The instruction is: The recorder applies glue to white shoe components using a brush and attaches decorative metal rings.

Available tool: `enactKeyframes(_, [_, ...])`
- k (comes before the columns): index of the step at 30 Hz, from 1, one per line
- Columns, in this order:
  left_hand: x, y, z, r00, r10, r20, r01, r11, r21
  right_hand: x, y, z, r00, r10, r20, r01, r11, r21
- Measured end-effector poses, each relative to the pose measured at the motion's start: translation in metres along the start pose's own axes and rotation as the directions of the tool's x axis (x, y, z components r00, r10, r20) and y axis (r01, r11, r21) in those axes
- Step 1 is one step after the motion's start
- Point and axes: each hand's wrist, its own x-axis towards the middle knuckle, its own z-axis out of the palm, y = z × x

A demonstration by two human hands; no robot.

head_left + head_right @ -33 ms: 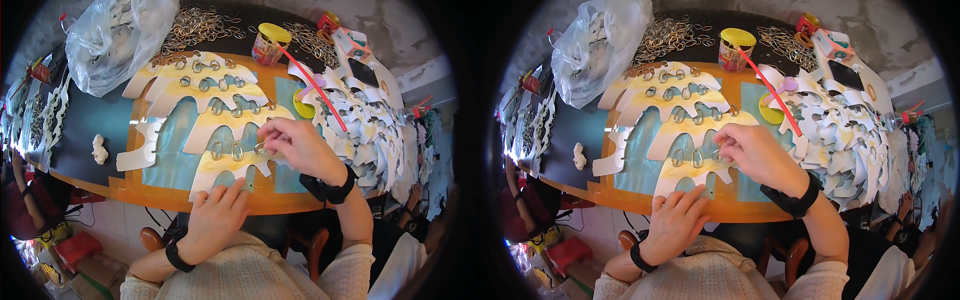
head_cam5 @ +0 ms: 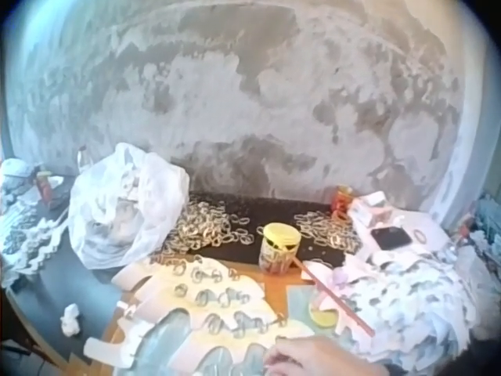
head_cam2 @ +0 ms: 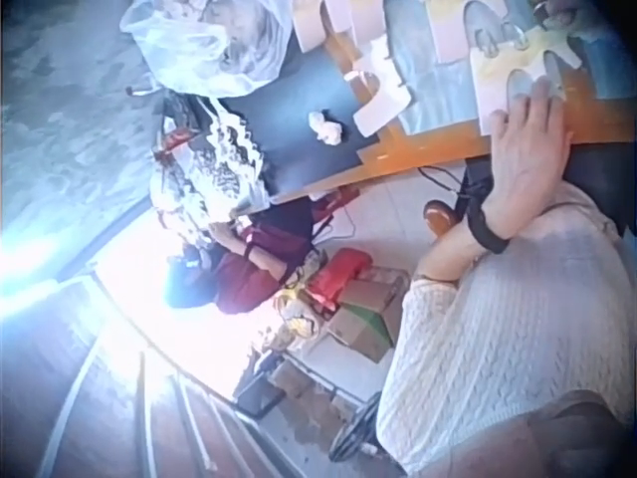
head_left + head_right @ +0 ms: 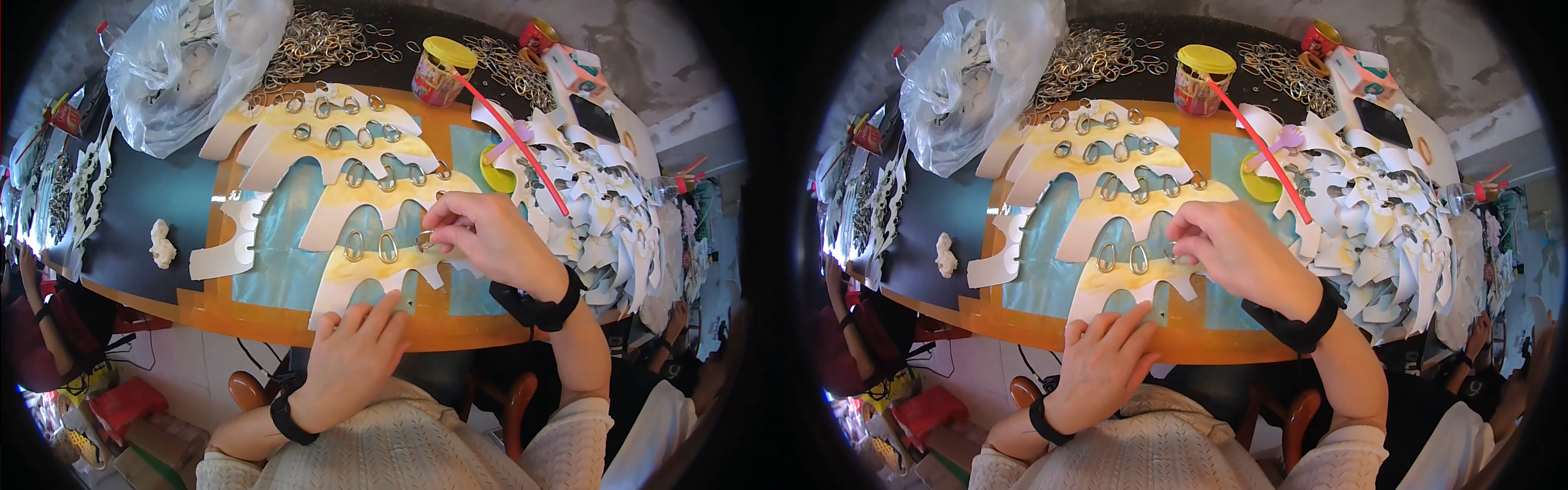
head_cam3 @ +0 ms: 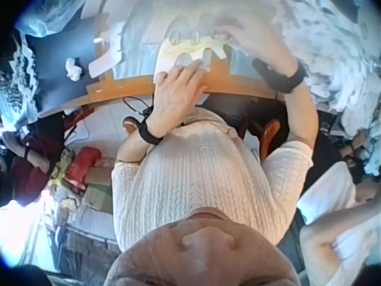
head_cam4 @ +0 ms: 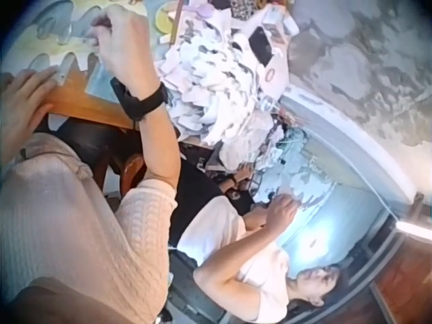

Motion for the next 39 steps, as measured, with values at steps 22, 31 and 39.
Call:
enactKeyframes(22, [0.002, -0.002, 0.0, 1.0, 0.014, 0.001, -0.014, 0.999, 0.045, 0.022, 0.022, 0.012, 0.966, -0.217, 0.14, 0.257, 0.863, -0.435])
enactKeyframes(31, [0.002, -0.003, 0.0, 1.0, 0.012, 0.001, -0.012, 0.999, 0.044, 0.022, 0.023, 0.014, 0.974, -0.201, 0.102, 0.226, 0.873, -0.431])
enactKeyframes(39, [0.003, -0.003, 0.0, 1.0, 0.015, 0.001, -0.015, 0.999, 0.042, 0.014, 0.016, 0.013, 0.986, -0.156, 0.059, 0.166, 0.87, -0.464])
